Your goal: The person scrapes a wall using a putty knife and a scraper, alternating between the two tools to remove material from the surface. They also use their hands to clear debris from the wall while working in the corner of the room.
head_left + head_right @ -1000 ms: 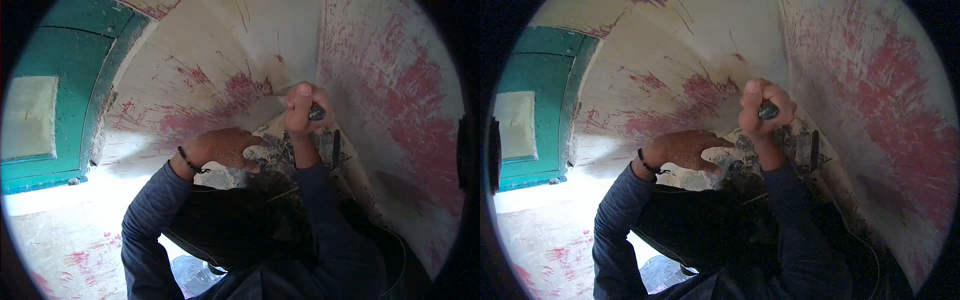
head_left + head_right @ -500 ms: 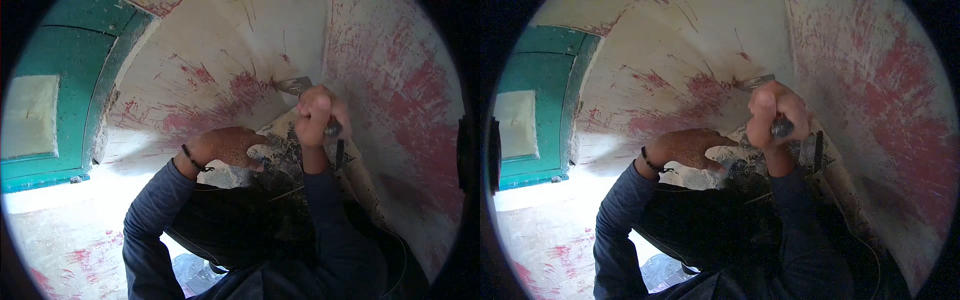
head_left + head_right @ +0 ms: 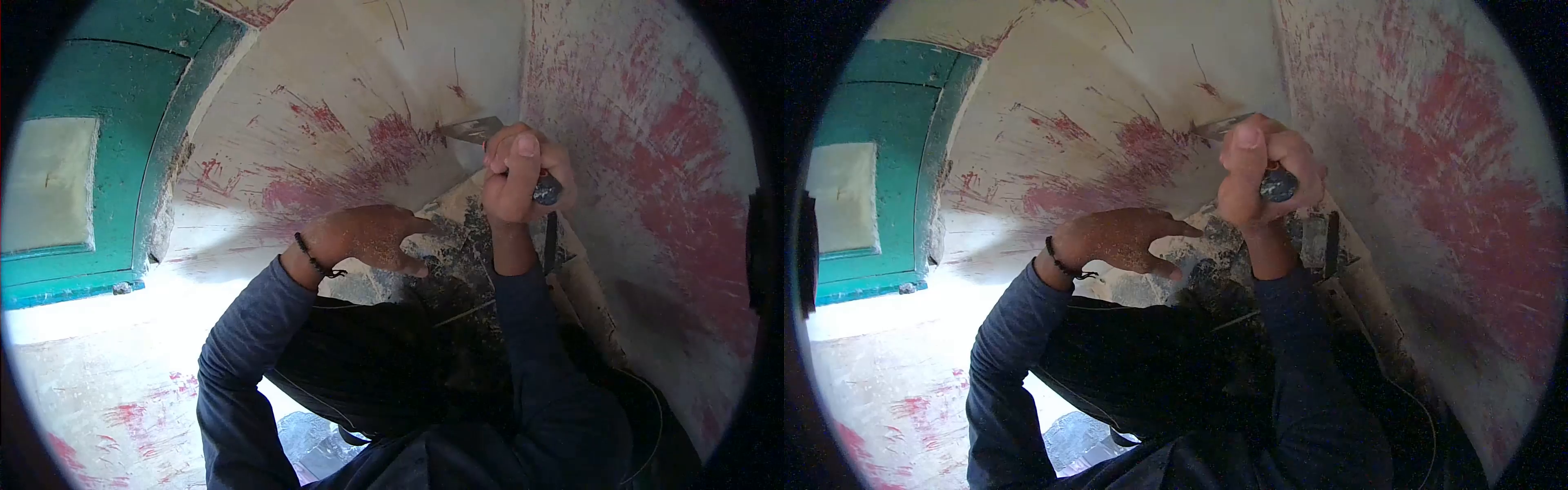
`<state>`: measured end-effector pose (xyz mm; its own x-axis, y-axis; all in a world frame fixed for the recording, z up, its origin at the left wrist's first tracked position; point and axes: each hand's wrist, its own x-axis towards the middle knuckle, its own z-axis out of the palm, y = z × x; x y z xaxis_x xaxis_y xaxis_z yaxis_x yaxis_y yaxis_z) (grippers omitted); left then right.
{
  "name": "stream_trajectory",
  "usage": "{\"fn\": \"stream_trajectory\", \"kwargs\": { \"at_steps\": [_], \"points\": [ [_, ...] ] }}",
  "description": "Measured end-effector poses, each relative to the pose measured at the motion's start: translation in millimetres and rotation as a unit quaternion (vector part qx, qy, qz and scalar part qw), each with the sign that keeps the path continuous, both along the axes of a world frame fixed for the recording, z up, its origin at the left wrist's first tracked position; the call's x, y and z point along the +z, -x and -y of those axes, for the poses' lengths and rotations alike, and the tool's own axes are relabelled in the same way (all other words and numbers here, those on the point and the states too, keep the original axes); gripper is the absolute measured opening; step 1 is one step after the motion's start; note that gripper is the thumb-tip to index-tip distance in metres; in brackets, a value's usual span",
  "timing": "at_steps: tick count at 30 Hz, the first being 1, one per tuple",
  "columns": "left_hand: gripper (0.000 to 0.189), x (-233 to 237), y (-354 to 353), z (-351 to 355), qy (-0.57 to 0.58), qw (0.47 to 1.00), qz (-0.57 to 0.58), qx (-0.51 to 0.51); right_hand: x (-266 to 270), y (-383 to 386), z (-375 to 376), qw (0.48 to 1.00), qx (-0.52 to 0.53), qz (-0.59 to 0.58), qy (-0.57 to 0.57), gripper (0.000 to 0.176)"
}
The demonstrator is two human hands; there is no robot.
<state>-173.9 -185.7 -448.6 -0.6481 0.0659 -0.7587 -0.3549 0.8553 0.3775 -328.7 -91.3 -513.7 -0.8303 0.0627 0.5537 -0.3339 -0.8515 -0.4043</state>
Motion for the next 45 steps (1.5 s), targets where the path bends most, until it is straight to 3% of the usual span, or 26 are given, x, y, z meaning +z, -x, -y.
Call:
{"fn": "stream_trajectory", "kwargs": {
  "at_steps": [3, 6, 9, 12, 15, 16, 21, 24, 27, 30, 33, 37, 42, 45],
  "points": [
    [0.074, -1, -2, 0, 0.021, 1.000, -0.009, -0.007, -17, -5, 8, 0.993, -0.077, -0.038, -0.085, 0.016],
    [0.074, -1, 0, 0, -0.002, 1.000, -0.006, -0.006, -33, -12, 2, 0.958, -0.084, -0.082, -0.263, 0.020],
    [0.074, -1, -3, -1, -0.011, 0.999, -0.032, -0.010, -33, -10, 7, 0.997, -0.067, -0.041, -0.014, 0.023],
    [0.074, -3, -8, 2, -0.025, 0.999, -0.034, -0.001, -22, -4, 7, 0.978, -0.105, -0.002, -0.180, 0.026],
    [0.074, 3, -3, 1, 0.003, 1.000, -0.021, -0.002, -30, 3, 9, 0.993, -0.050, 0.040, -0.104, 0.029],
    [0.074, 2, -3, 5, 0.005, 0.999, -0.031, -0.007, -32, 4, 12, 0.991, -0.076, 0.037, -0.101, 0.029],
    [0.074, -4, -6, 4, -0.017, 1.000, -0.025, -0.007, -26, 1, 3, 0.976, -0.111, -0.028, -0.183, 0.029],
    [0.074, 1, -5, 3, -0.004, 1.000, -0.016, 0.000, -17, -5, -1, 0.997, -0.001, 0.040, -0.062, 0.031],
    [0.075, 4, 0, 5, -0.017, 1.000, 0.000, 0.005, -20, 0, 8, 0.994, 0.009, 0.037, -0.103, 0.034],
    [0.075, -4, -3, 7, -0.004, 1.000, -0.015, -0.007, -17, -5, 2, 0.999, 0.010, 0.029, -0.012, 0.037],
    [0.075, -5, -1, 6, -0.019, 1.000, -0.016, -0.002, -29, -8, 17, 0.986, -0.051, 0.012, -0.156, 0.039],
    [0.075, -7, -3, 5, -0.019, 0.999, -0.026, -0.011, -23, -12, 6, 0.997, -0.016, 0.035, -0.064, 0.040],
    [0.075, -6, 2, 5, 0.007, 1.000, -0.009, -0.023, -15, 5, -5, 0.991, 0.041, 0.002, -0.126, 0.034],
    [0.076, -6, -1, 7, -0.017, 1.000, -0.017, -0.001, -29, -12, 11, 0.985, -0.058, 0.037, -0.159, 0.028]
  ]
}}
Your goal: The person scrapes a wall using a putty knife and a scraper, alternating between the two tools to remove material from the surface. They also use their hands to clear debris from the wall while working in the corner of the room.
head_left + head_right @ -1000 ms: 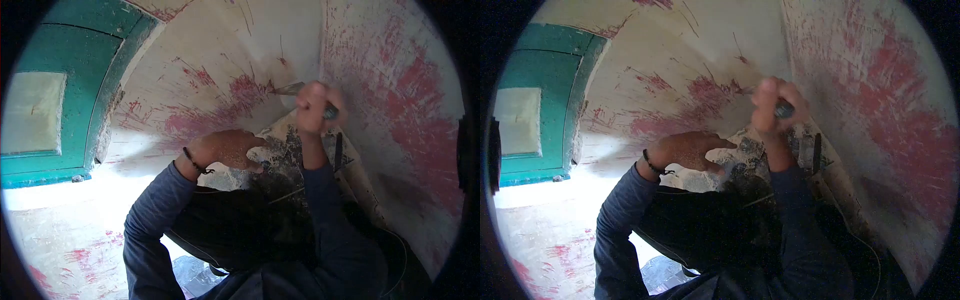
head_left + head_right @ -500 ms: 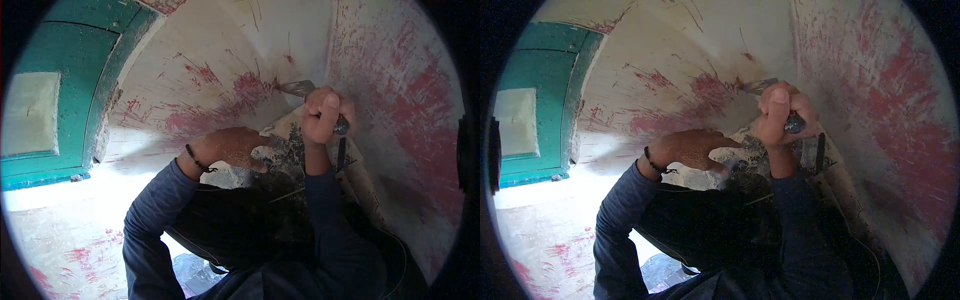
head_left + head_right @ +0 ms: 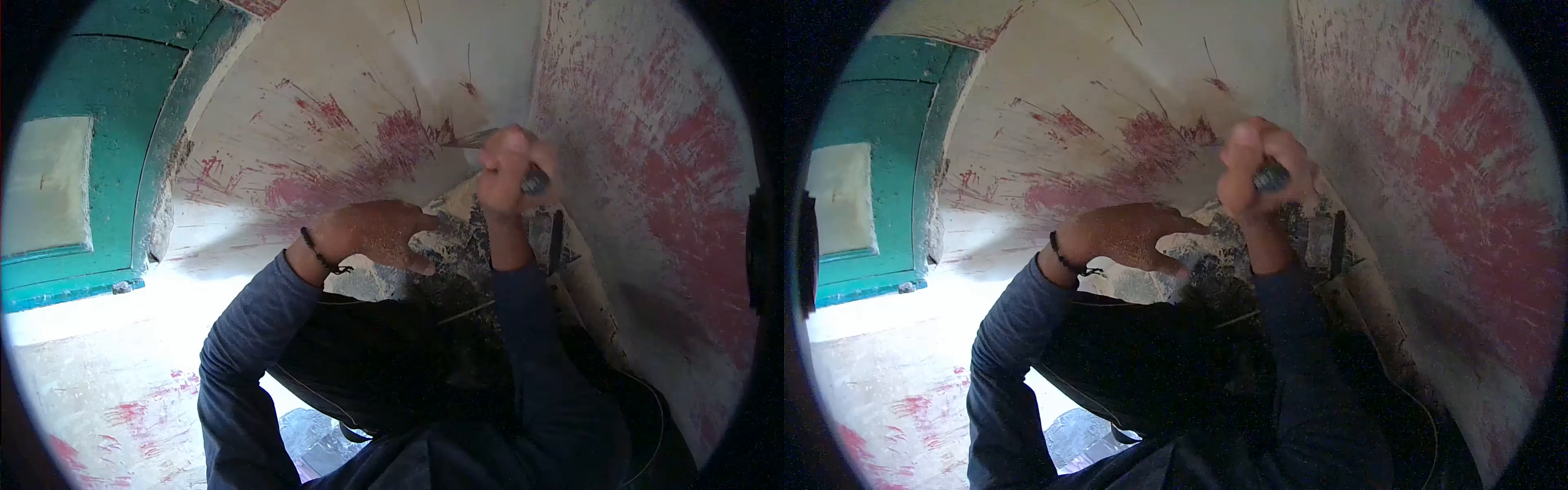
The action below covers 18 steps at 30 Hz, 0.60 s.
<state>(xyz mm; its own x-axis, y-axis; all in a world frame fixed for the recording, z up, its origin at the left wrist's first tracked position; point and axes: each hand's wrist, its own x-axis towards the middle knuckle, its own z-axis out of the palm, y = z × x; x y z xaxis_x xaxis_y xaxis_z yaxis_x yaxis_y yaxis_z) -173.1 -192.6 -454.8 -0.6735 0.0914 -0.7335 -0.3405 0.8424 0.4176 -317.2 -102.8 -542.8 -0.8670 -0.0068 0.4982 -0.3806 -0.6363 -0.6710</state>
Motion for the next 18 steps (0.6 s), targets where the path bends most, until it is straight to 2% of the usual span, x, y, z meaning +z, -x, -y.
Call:
{"fn": "stream_trajectory", "kwargs": {
  "at_steps": [2, 4, 6, 9, 11, 13, 15, 18],
  "points": [
    [0.075, -1, 2, -3, 0.000, 1.000, -0.011, -0.007, -19, 29, -24, 0.982, 0.092, -0.099, -0.135, 0.022],
    [0.075, 0, 2, 0, 0.004, 1.000, -0.012, -0.008, -6, 30, -21, 0.984, 0.103, -0.121, -0.077, 0.019],
    [0.075, 0, 1, -3, -0.002, 1.000, -0.003, -0.003, 11, 6, -5, 0.985, 0.033, -0.062, 0.160, 0.019],
    [0.075, 6, 8, -5, -0.007, 1.000, 0.011, 0.002, 26, 15, -3, 0.994, 0.022, -0.052, 0.095, 0.024],
    [0.075, 3, 10, -4, 0.003, 1.000, 0.004, -0.012, 11, 27, -11, 0.989, 0.066, -0.104, 0.084, 0.027],
    [0.076, -2, 2, -4, -0.003, 1.000, -0.003, -0.012, 5, 18, -10, 0.993, 0.066, -0.074, 0.063, 0.030],
    [0.076, -3, 3, -4, -0.015, 0.999, -0.029, -0.012, 8, 8, 1, 0.999, 0.008, 0.019, 0.035, 0.031],
    [0.076, 4, 3, -8, -0.005, 1.000, -0.017, -0.009, 19, 6, -10, 0.981, 0.043, -0.011, 0.188, 0.029]
  ]
}}
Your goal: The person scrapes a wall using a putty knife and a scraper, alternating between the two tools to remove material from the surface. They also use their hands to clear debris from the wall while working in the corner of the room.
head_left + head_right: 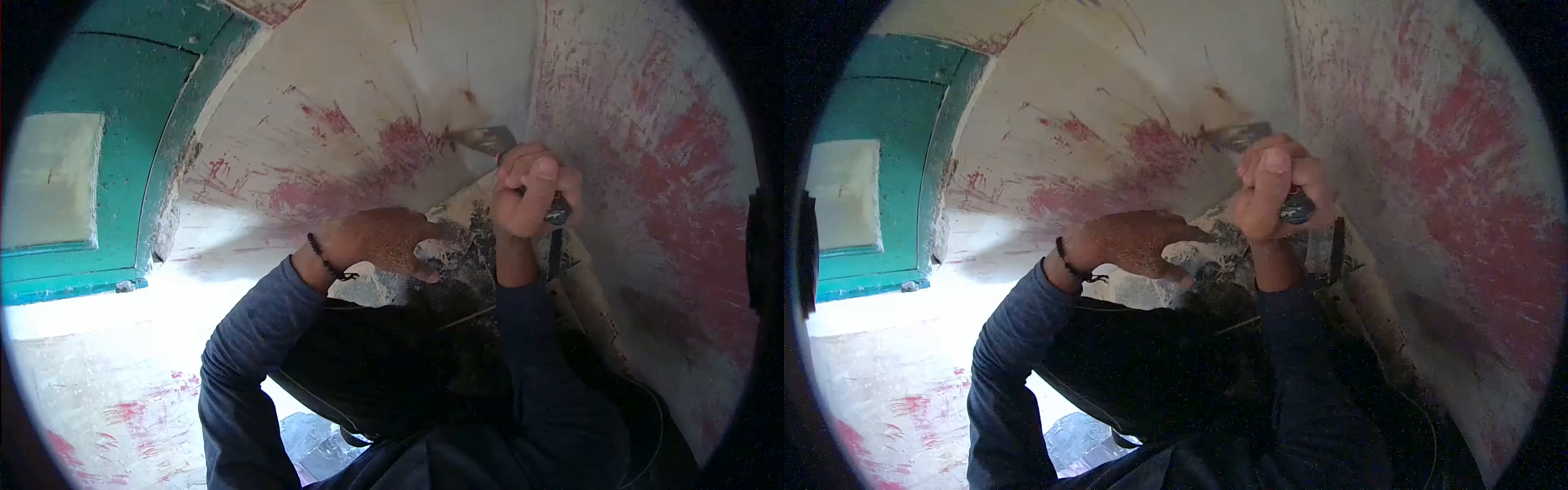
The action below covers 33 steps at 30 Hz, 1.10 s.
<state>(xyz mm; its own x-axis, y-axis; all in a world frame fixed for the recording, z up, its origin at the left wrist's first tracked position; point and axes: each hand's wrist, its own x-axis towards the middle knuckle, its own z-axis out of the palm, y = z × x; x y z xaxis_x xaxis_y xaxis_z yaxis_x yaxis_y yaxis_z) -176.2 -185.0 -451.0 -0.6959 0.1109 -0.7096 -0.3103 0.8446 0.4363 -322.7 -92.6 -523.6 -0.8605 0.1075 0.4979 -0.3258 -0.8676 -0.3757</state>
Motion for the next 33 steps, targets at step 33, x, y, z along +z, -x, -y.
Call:
{"fn": "stream_trajectory", "kwargs": {
  "at_steps": [33],
  "points": [
    [0.074, -4, -2, 7, 0.013, 1.000, 0.001, -0.016, -10, 9, -1, 0.999, 0.024, -0.024, -0.039, 0.030]
  ]
}}
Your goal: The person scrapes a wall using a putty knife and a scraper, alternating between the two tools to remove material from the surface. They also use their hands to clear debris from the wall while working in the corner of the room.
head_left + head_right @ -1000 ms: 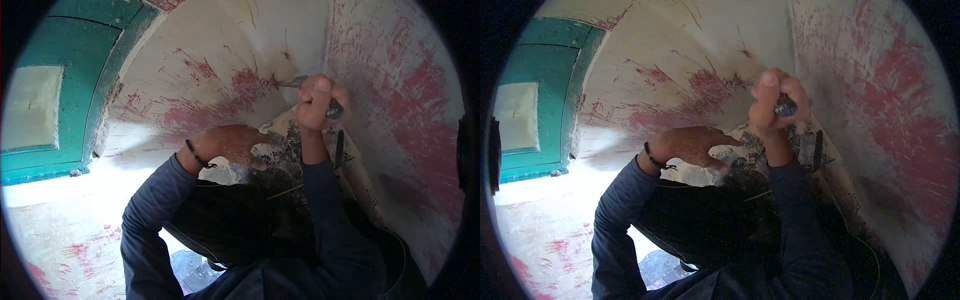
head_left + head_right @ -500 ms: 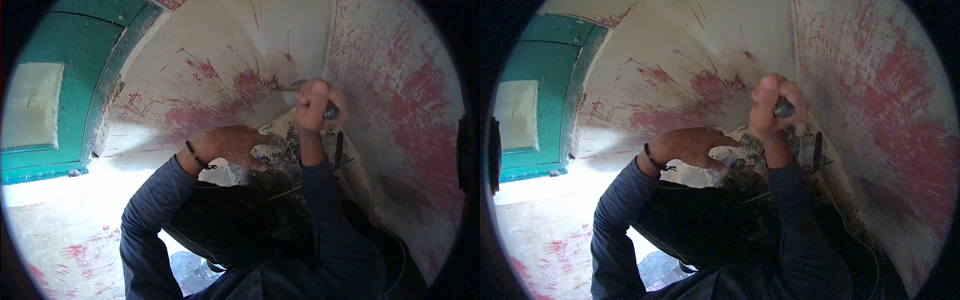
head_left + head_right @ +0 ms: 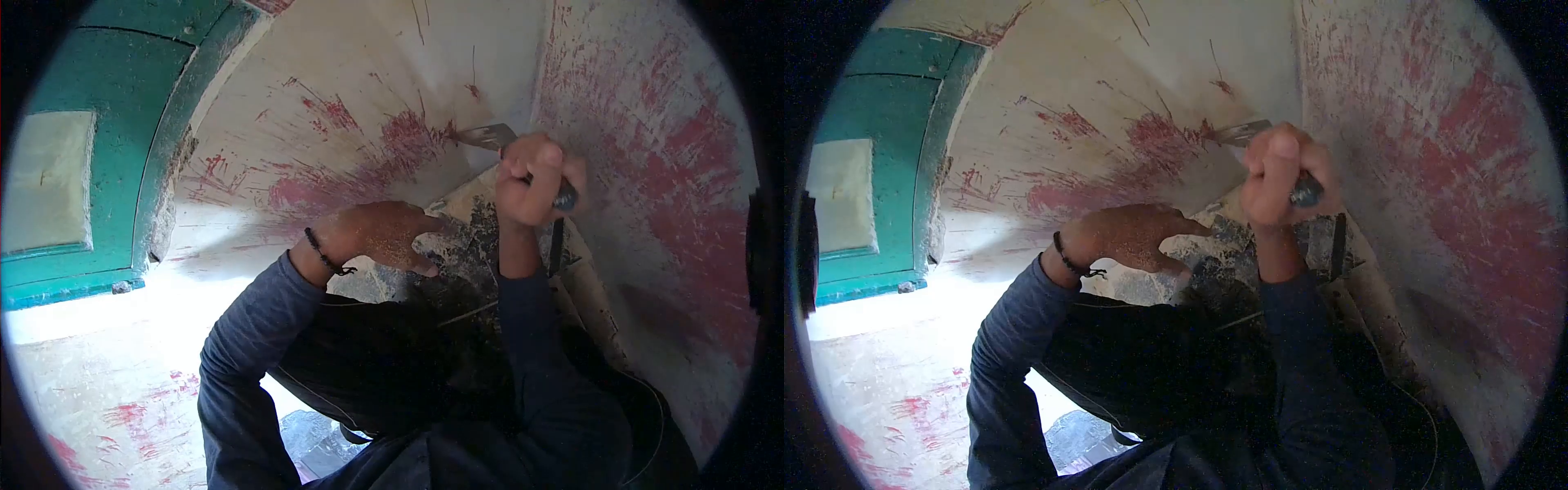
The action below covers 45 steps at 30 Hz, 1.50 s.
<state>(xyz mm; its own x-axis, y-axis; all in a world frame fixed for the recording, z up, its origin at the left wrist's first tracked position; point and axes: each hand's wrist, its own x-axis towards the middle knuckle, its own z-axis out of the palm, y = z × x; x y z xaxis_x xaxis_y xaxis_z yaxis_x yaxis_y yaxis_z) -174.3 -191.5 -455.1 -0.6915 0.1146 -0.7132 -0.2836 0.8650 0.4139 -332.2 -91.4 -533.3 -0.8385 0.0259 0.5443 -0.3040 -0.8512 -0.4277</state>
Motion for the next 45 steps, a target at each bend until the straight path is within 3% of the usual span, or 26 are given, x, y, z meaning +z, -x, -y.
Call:
{"fn": "stream_trajectory", "kwargs": {
  "at_steps": [6, 9, 12, 14, 16, 18, 21, 27, 30, 33, 39, 42, 45],
  "points": [
    [0.074, -4, 1, -1, 0.005, 1.000, 0.012, 0.003, -8, -5, 3, 0.994, -0.052, 0.029, -0.087, 0.025],
    [0.075, -5, -3, -1, -0.002, 1.000, -0.001, 0.009, -13, -1, 6, 0.998, -0.021, -0.008, -0.060, 0.019],
    [0.074, 3, 4, -2, 0.004, 0.999, 0.031, 0.011, 6, -8, 7, 0.998, -0.010, 0.042, -0.034, 0.020],
    [0.074, 4, 6, -1, 0.006, 1.000, 0.026, 0.010, -15, 7, 2, 0.998, 0.040, -0.044, -0.025, 0.025],
    [0.073, 3, 1, -4, -0.007, 1.000, 0.021, 0.018, -13, 0, 2, 0.997, 0.037, -0.052, -0.044, 0.029],
    [0.073, 0, 2, -2, -0.022, 0.999, 0.004, 0.024, -6, -15, 12, 0.996, -0.033, 0.004, -0.082, 0.031],
    [0.073, 0, 3, -4, 0.001, 1.000, 0.015, 0.015, -4, -17, 2, 0.999, -0.022, -0.033, -0.031, 0.030],
    [0.071, 1, 2, -3, 0.002, 1.000, 0.020, 0.018, 8, -21, -1, 0.997, -0.027, -0.028, -0.074, 0.034],
    [0.071, 7, 2, -6, 0.005, 0.999, 0.024, 0.034, -14, -29, 19, 0.992, -0.074, -0.023, -0.099, 0.036],
    [0.071, 1, 0, -4, 0.009, 1.000, -0.008, 0.018, -15, -27, 0, 0.974, -0.047, -0.065, -0.213, 0.032],
    [0.070, 6, -1, -5, -0.018, 0.999, 0.008, 0.029, 2, -20, 5, 0.991, -0.046, -0.028, -0.125, 0.026],
    [0.070, 2, -5, -4, -0.003, 1.000, -0.003, 0.021, -11, -20, 9, 0.995, -0.051, -0.067, -0.062, 0.024],
    [0.070, 6, -1, -5, 0.003, 0.999, 0.022, 0.029, -16, -19, 18, 0.984, -0.101, -0.083, -0.118, 0.022]
  ]
}}
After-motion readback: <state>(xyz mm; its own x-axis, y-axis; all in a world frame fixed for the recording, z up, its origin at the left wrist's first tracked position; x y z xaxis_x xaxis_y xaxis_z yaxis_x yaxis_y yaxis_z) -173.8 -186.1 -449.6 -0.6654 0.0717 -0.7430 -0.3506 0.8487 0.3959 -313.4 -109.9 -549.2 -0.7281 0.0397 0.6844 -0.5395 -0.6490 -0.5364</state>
